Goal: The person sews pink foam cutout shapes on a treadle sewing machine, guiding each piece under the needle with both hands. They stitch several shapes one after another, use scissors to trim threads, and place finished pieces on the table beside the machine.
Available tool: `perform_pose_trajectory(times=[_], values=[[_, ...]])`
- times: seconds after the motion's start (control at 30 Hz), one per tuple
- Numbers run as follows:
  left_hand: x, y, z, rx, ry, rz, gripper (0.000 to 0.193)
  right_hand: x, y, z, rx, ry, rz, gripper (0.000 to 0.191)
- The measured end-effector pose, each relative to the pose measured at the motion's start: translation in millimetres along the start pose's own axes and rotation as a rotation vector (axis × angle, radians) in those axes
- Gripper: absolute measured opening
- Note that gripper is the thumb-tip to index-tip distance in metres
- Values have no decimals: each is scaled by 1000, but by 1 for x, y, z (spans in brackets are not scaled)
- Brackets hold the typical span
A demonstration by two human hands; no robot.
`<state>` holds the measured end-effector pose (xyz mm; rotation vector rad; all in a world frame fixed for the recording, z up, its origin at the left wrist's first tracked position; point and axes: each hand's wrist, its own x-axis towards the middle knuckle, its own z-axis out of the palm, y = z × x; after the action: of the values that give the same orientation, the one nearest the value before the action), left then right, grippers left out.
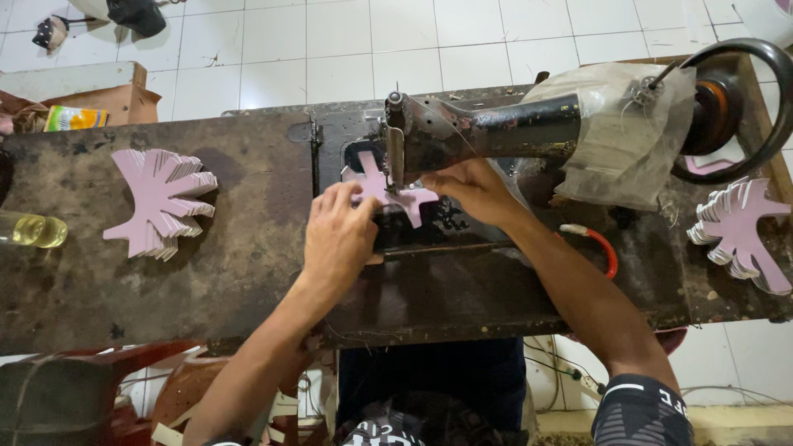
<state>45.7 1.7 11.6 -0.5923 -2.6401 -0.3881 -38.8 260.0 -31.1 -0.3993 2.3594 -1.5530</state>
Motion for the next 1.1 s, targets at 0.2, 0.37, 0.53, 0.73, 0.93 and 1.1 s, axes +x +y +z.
perform_pose_trajectory(times=[0.2, 0.37, 0.53, 0.73, 0.93, 1.1], values=[[14, -21, 10, 57, 25, -79, 16, 0, -1, 0, 59, -19, -116, 36], [24, -28, 17, -150, 127, -58, 18, -1, -4, 0, 68, -11, -38, 33], [18, -17, 18, -357, 67, -3, 46, -2, -9, 1, 60, -10, -101, 38], [13, -10, 20, -357, -58, -95, 58, -1, -8, 3, 220, -45, -168, 30], [21, -24, 23, -423, -147, -30, 59, -1, -1, 1, -23, 13, -36, 45], [29, -27, 21, -476, -200, -18, 50, -2, -12, 3, 272, -66, -174, 32]])
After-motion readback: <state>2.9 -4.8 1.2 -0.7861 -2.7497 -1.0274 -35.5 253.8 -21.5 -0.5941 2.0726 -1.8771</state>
